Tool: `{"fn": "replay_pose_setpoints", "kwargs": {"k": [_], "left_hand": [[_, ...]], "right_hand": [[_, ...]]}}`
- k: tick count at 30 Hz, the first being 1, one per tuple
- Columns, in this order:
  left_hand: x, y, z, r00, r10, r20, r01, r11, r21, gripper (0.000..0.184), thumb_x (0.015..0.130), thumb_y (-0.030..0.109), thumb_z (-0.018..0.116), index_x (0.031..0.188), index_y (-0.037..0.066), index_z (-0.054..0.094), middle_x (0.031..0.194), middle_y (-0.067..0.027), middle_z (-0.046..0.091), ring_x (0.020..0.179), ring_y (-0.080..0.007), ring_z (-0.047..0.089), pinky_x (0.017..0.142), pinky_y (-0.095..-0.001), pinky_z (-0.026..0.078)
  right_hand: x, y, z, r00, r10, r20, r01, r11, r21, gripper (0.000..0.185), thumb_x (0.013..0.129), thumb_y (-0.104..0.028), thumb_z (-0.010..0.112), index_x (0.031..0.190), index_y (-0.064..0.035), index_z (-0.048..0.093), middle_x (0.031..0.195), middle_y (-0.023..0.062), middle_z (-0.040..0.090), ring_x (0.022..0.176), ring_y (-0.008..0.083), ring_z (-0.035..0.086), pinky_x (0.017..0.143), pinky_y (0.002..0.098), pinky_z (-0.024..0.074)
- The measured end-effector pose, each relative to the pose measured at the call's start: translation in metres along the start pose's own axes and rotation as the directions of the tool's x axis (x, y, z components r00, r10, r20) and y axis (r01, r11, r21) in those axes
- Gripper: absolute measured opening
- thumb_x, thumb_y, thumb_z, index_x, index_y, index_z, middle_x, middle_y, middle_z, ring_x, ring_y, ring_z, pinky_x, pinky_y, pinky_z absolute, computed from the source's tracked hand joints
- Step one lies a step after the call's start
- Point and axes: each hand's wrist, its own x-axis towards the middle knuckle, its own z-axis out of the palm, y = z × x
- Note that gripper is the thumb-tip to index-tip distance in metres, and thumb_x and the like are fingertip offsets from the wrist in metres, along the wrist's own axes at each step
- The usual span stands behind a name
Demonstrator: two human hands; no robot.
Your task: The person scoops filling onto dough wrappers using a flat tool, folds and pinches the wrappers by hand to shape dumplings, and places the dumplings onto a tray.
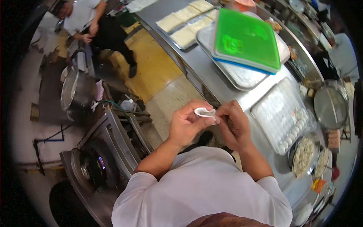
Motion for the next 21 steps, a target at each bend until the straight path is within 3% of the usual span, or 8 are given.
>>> {"fn": "replay_pose_setpoints", "kwargs": {"k": [2, 5, 9, 13, 15, 16, 18, 21], "left_hand": [[-0.004, 0.003, 0.002, 0.997, 0.059, -0.048, -0.056, 0.996, 0.069, 0.028, 0.091, -0.005, 0.070, 0.116, -0.001, 0.059, 0.110, -0.0094, 0.064, 0.101, -0.0206, 0.070, 0.089, -0.0321, 0.057], [-0.009, 0.006, 0.003, 0.993, -0.003, -0.117, 0.003, 1.000, 0.002, 0.025, 0.092, -0.003, 0.069, 0.115, -0.001, 0.060, 0.109, -0.0081, 0.063, 0.094, -0.0170, 0.069, 0.085, -0.0287, 0.055], [-0.020, 0.000, -0.002, 0.967, 0.134, -0.218, -0.116, 0.989, 0.092, 0.021, 0.093, 0.003, 0.071, 0.112, 0.001, 0.062, 0.106, -0.0040, 0.060, 0.088, -0.0098, 0.059, 0.075, -0.0245, 0.048], [-0.030, 0.007, -0.006, 0.963, 0.135, -0.233, -0.094, 0.980, 0.176, 0.019, 0.093, 0.004, 0.071, 0.110, 0.002, 0.063, 0.104, -0.0025, 0.060, 0.095, -0.0097, 0.057, 0.079, -0.0245, 0.048], [-0.032, 0.006, -0.008, 0.947, 0.263, -0.184, -0.183, 0.914, 0.362, 0.018, 0.094, 0.003, 0.070, 0.110, 0.002, 0.063, 0.103, -0.0026, 0.060, 0.096, -0.0099, 0.056, 0.084, -0.0258, 0.046], [-0.035, 0.005, -0.005, 0.947, 0.262, -0.183, -0.183, 0.914, 0.363, 0.018, 0.094, 0.003, 0.070, 0.110, 0.002, 0.063, 0.103, -0.0026, 0.060, 0.096, -0.0099, 0.056, 0.084, -0.0258, 0.046], [-0.040, 0.002, 0.004, 0.923, 0.145, -0.356, -0.118, 0.988, 0.097, 0.016, 0.094, 0.004, 0.069, 0.110, 0.002, 0.065, 0.103, -0.0042, 0.061, 0.096, -0.0127, 0.057, 0.088, -0.0285, 0.045], [-0.040, -0.003, 0.005, 0.916, 0.279, -0.286, -0.203, 0.942, 0.268, 0.017, 0.094, 0.005, 0.069, 0.110, 0.002, 0.064, 0.102, -0.0048, 0.062, 0.096, -0.0135, 0.057, 0.088, -0.0297, 0.045]], "right_hand": [[-0.003, 0.001, 0.009, 0.998, 0.060, -0.019, -0.057, 0.987, 0.149, 0.015, 0.088, 0.005, 0.065, 0.101, -0.0016, 0.060, 0.089, 0.0090, 0.054, 0.070, 0.0195, 0.052, 0.061, 0.0292, 0.0415], [0.004, 0.002, 0.009, 0.997, 0.067, 0.038, -0.070, 0.993, 0.092, 0.012, 0.090, 0.002, 0.065, 0.101, -0.0014, 0.060, 0.087, 0.0090, 0.054, 0.071, 0.0184, 0.052, 0.061, 0.0294, 0.0419], [0.008, 0.005, 0.016, 0.992, 0.046, 0.120, -0.057, 0.994, 0.094, 0.011, 0.091, -0.001, 0.066, 0.100, -0.0012, 0.060, 0.089, 0.0094, 0.054, 0.072, 0.0178, 0.053, 0.064, 0.0281, 0.0430], [0.008, 0.006, 0.028, 0.992, 0.032, 0.121, -0.062, 0.965, 0.255, 0.009, 0.092, 0.000, 0.065, 0.100, -0.0009, 0.060, 0.090, 0.0089, 0.054, 0.073, 0.0169, 0.053, 0.066, 0.0281, 0.0435], [0.008, 0.005, 0.033, 0.992, 0.060, 0.111, -0.097, 0.928, 0.359, 0.010, 0.092, 0.000, 0.064, 0.101, -0.0008, 0.060, 0.090, 0.0081, 0.054, 0.076, 0.0166, 0.053, 0.068, 0.0288, 0.0444], [0.007, 0.004, 0.032, 0.992, 0.060, 0.110, -0.096, 0.928, 0.359, 0.010, 0.092, 0.000, 0.064, 0.101, -0.0008, 0.060, 0.090, 0.0081, 0.054, 0.076, 0.0166, 0.053, 0.068, 0.0288, 0.0444], [0.005, 0.001, 0.028, 0.984, 0.044, 0.174, -0.093, 0.953, 0.289, 0.012, 0.092, 0.001, 0.063, 0.104, -0.0009, 0.060, 0.092, 0.0078, 0.056, 0.078, 0.0169, 0.054, 0.070, 0.0295, 0.0455], [0.000, 0.002, 0.020, 0.979, 0.040, 0.198, -0.078, 0.979, 0.189, 0.012, 0.092, 0.001, 0.064, 0.104, -0.0010, 0.060, 0.092, 0.0081, 0.056, 0.078, 0.0178, 0.055, 0.071, 0.0302, 0.0467]]}}
